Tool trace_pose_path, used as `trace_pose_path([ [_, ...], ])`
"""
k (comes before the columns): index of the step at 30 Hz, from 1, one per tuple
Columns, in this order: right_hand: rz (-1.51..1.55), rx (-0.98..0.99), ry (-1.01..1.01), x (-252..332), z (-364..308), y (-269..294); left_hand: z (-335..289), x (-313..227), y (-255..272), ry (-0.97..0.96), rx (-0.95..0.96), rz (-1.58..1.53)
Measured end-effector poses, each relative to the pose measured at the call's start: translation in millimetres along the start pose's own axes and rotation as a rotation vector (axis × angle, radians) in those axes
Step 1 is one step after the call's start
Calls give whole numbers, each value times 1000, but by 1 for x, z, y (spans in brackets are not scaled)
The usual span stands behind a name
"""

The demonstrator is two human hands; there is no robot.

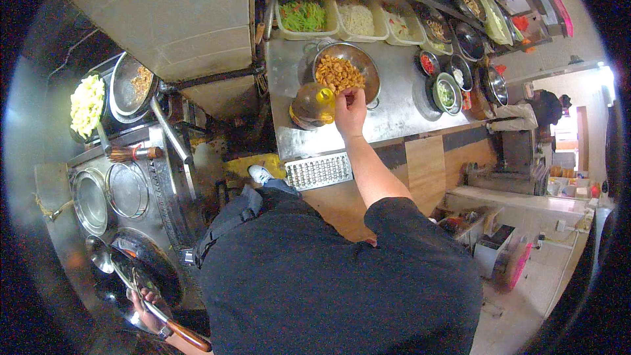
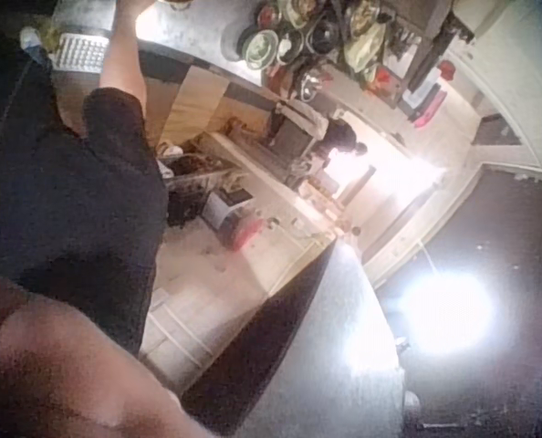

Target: The person stir-fries ingredients in a wok over a gas burner, adds oil and seasonings, and handles packaged food items. They use a ladle and a strainer to transfer and mix contents, then open a plastic bag and pour its contents into a bowl.

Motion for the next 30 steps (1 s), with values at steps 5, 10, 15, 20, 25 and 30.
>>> trace_pose_path([
  [5,165,-61,-250,-33,-15,5,-1,1,-26,85,159,-149],
  [10,66,205,-447,-71,-45,10,-3,1,-41,76,-35,-170],
  [15,159,774,-430,-34,-68,-12,-29,8,-53,43,-155,-64],
  [20,104,947,-63,84,-60,-16,-73,32,-60,84,-322,45],
  [25,257,1180,-171,212,-81,-31,-94,67,-68,203,-110,-19],
  [30,135,1464,437,344,-142,-65,-107,99,-63,164,53,-26],
])
Point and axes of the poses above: each hand's wrist, its own z-axis towards the middle knuckle, its own y-axis out of the back of the hand, x = y × z, the point moved 5 cm from there along z, towards the middle knuckle, and after that the axes turned 9 degrees about y, right-handed, at the moved point
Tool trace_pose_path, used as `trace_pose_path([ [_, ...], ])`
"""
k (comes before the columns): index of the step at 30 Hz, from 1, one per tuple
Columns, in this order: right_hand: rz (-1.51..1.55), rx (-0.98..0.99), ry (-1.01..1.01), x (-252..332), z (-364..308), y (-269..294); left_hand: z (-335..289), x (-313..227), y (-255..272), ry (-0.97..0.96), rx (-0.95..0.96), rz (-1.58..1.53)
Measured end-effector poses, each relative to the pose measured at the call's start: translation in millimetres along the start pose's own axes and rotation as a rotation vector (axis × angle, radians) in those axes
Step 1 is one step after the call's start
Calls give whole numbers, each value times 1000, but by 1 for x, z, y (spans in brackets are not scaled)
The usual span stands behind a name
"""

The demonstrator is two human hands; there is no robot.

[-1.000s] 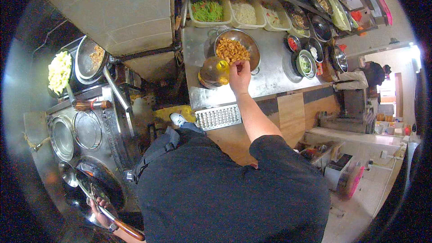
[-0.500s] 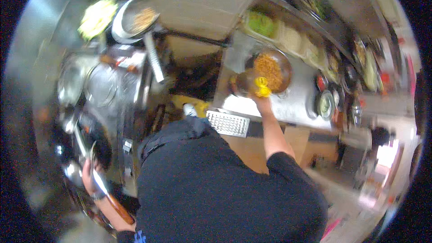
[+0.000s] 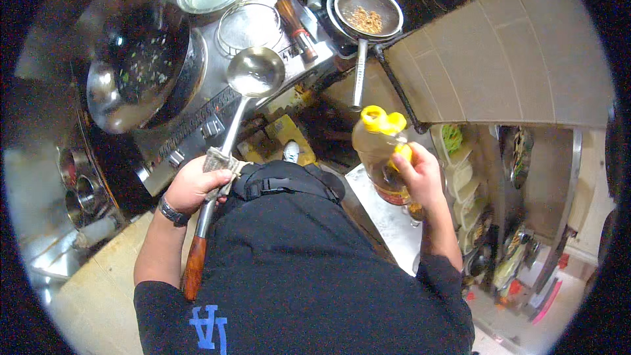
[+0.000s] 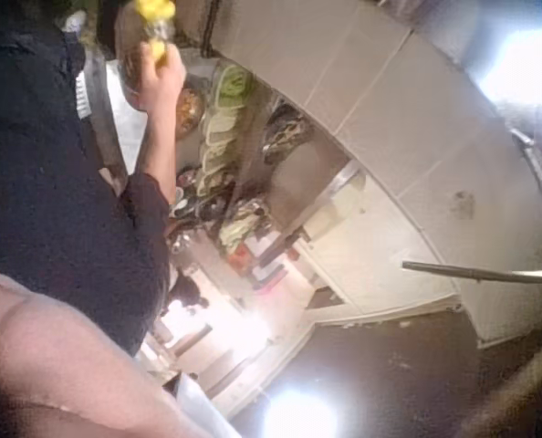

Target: The person stir-fries ingredients in a wok over a gas burner, adds oil and seasonings, and handles packaged food items. They use a ladle and a strainer to transfer and mix contents, then open a plastic bag and pour its contents into a bowl.

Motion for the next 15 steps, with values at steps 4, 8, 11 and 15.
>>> trace_pose_path([
  [4,-360,308,18,47,53,-67,-8,27,14,-21,59,58],
  [8,-637,463,111,69,82,-135,-15,54,32,-34,71,82],
  [11,-710,537,115,78,94,-168,-19,70,46,-34,76,89],
  [15,-755,603,139,88,104,-192,-21,85,59,-31,75,170],
])
Point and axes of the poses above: each hand's wrist, its own z-axis towards the middle knuckle, its own y-axis out of the back of the hand, x = y × z, the point moved 5 cm from there along z, towards the middle knuckle, and after that the axes turned 9 degrees about y, right-handed, at the moved point
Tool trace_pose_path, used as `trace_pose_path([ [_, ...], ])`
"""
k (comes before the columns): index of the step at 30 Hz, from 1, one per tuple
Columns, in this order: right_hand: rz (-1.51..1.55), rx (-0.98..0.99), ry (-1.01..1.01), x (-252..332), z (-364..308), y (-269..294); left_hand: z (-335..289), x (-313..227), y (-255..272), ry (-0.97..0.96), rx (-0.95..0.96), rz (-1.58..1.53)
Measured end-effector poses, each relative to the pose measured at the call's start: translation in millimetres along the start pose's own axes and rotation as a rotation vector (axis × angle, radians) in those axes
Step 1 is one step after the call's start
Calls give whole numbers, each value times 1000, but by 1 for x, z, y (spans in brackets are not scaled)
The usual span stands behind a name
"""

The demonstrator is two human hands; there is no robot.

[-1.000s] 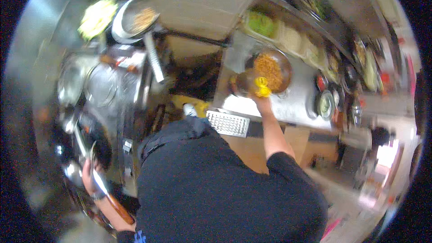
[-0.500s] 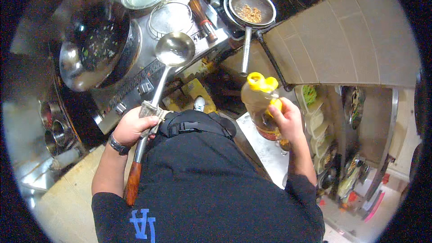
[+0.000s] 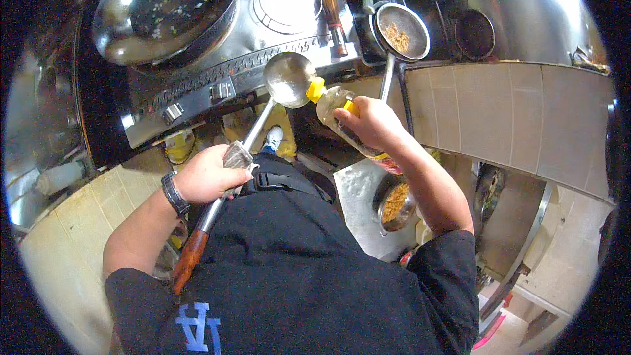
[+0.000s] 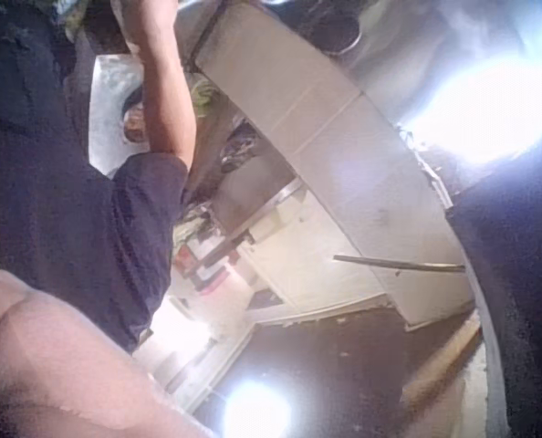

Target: The person stir-fries ingredients in a wok over a gas burner, adds oil and seasonings, and handles packaged food items. They use a ladle and a strainer to transfer and mix contents, then open a plastic bag and pour its contents into a bowl.

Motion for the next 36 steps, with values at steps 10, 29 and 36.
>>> trace_pose_path([
  [10,-102,70,16,26,22,-7,-7,29,15,-30,8,-32],
  [29,-109,96,-2,43,15,15,-15,22,16,-47,-10,14],
  [36,-133,111,-3,37,13,20,-12,13,12,-52,12,5],
])
Point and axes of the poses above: each hand's wrist, its own z-axis towards the middle knuckle, its own y-axis out of the back of the hand, x = y × z, the point moved 5 cm from there along z, towards the middle knuckle, and after that the axes turned 9 degrees about y, right-handed, at the moved point
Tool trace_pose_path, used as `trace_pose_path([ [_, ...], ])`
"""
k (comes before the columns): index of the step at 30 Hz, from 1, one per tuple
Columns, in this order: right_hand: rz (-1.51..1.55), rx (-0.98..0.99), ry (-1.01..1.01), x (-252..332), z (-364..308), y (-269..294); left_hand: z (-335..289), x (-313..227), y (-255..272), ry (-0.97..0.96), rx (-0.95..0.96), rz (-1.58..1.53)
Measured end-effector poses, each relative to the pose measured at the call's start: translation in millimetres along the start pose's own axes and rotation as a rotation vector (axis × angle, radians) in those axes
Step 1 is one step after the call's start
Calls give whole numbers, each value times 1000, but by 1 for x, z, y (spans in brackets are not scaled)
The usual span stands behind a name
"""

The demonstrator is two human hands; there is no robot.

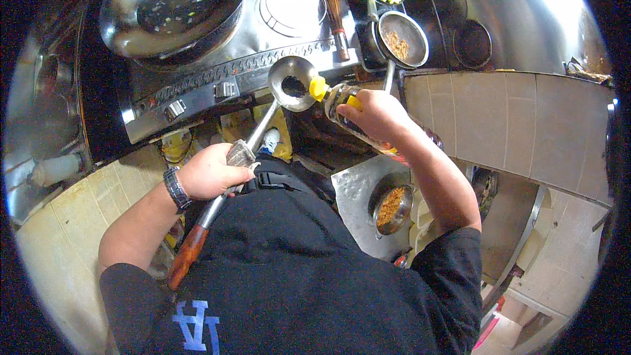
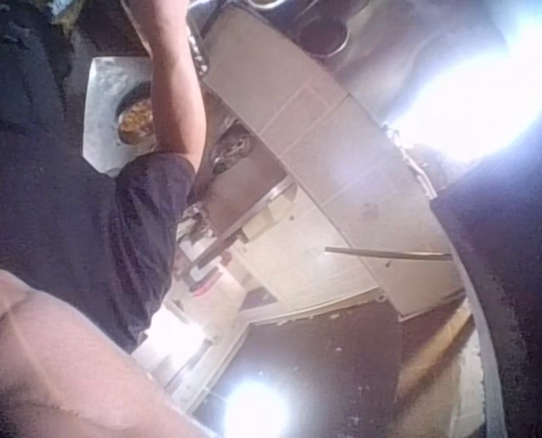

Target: The person stir-fries ingredients in a wok over a gas burner, adds oil and seasonings, and handles packaged food items. They use a ladle and a strainer to transfer and mix contents, then open a plastic bag and pour its contents into a bowl.

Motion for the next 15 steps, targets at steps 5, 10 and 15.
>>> trace_pose_path([
  [5,-10,18,-5,-1,-1,4,2,-3,-2,32,12,5],
  [10,-20,34,-25,-2,-1,5,2,-5,-3,11,8,2],
  [15,-31,27,-14,0,-2,10,2,-6,-3,37,30,-13],
])
Point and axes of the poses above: each hand's wrist, its own z-axis towards the middle knuckle, its own y-axis out of the back of the hand, x = y × z, the point moved 5 cm from there along z, towards the middle knuckle, and after that the axes turned 9 degrees about y, right-handed, at the moved point
